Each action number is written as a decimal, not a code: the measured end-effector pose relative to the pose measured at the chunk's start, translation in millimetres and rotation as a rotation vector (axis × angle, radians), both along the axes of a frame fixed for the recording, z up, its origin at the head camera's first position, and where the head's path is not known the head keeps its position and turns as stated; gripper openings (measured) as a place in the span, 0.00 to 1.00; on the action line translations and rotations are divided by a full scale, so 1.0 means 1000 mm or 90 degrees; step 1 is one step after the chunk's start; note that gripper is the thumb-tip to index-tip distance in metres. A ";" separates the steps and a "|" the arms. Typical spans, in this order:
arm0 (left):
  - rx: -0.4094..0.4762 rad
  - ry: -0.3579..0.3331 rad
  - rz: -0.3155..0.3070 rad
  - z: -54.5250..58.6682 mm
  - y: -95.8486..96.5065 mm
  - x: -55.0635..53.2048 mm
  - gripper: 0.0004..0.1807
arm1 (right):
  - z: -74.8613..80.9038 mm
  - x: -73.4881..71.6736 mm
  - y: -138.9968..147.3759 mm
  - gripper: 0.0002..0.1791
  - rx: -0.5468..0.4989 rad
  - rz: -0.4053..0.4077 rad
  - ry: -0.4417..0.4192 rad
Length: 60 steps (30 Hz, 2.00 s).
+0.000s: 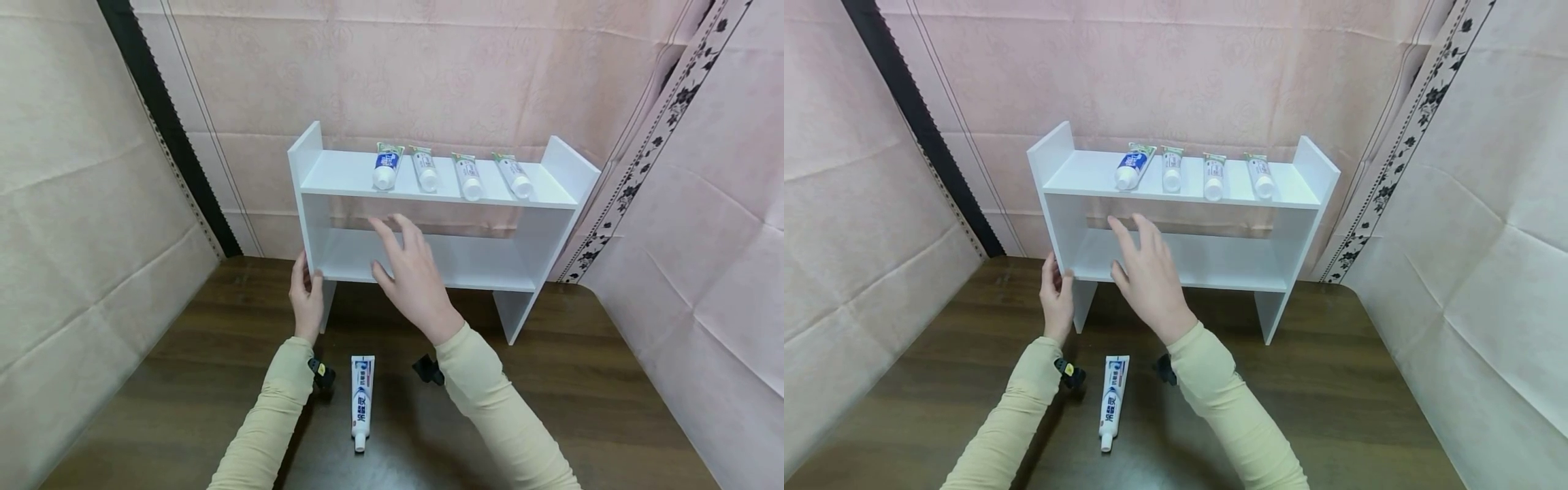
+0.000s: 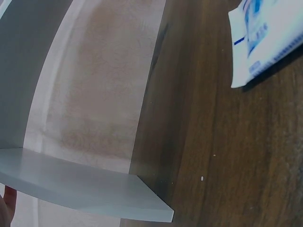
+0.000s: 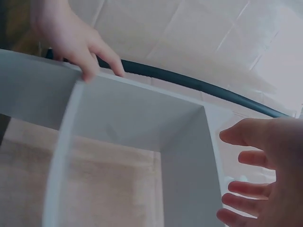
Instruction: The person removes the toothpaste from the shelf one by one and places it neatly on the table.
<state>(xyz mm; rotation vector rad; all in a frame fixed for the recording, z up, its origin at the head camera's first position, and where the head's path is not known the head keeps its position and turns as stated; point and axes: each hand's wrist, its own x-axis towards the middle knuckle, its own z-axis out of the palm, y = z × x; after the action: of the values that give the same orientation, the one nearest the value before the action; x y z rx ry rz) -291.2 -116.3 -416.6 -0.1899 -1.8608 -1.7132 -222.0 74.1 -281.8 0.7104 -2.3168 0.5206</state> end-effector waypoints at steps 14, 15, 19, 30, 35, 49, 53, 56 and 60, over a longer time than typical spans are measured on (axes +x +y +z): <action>0.008 0.028 0.016 -0.025 -0.004 -0.029 0.28 | 0.037 -0.012 -0.001 0.36 -0.033 -0.001 0.034; 0.008 0.029 0.016 -0.025 -0.005 -0.030 0.28 | 0.039 -0.015 -0.002 0.37 -0.039 -0.004 0.032; 0.008 0.031 0.017 -0.028 -0.007 -0.030 0.27 | 0.046 -0.025 -0.005 0.38 -0.051 -0.029 0.016; 0.020 0.013 0.012 -0.029 -0.007 -0.028 0.28 | 0.051 -0.038 -0.010 0.36 -0.022 -0.098 -0.070; 0.014 0.007 0.003 -0.022 -0.007 -0.021 0.28 | 0.052 -0.042 -0.013 0.39 -0.016 -0.126 -0.066; 0.014 0.038 0.007 -0.004 0.000 -0.003 0.27 | 0.045 -0.047 -0.015 0.30 -0.048 -0.145 0.016; 0.010 0.036 0.013 -0.004 0.000 -0.003 0.27 | 0.043 -0.049 -0.014 0.27 -0.070 -0.153 0.025; 0.000 0.033 0.020 -0.003 0.001 -0.001 0.27 | 0.044 -0.051 -0.014 0.23 -0.074 -0.162 0.044; -0.005 0.035 0.028 -0.001 0.001 0.000 0.26 | 0.047 -0.053 -0.013 0.18 -0.072 -0.167 0.070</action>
<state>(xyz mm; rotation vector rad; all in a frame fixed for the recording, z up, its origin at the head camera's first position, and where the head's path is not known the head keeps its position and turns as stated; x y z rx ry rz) -291.6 -115.5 -417.2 -0.1950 -1.8187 -1.6551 -274.5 60.7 -234.4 0.3646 -2.2146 0.4739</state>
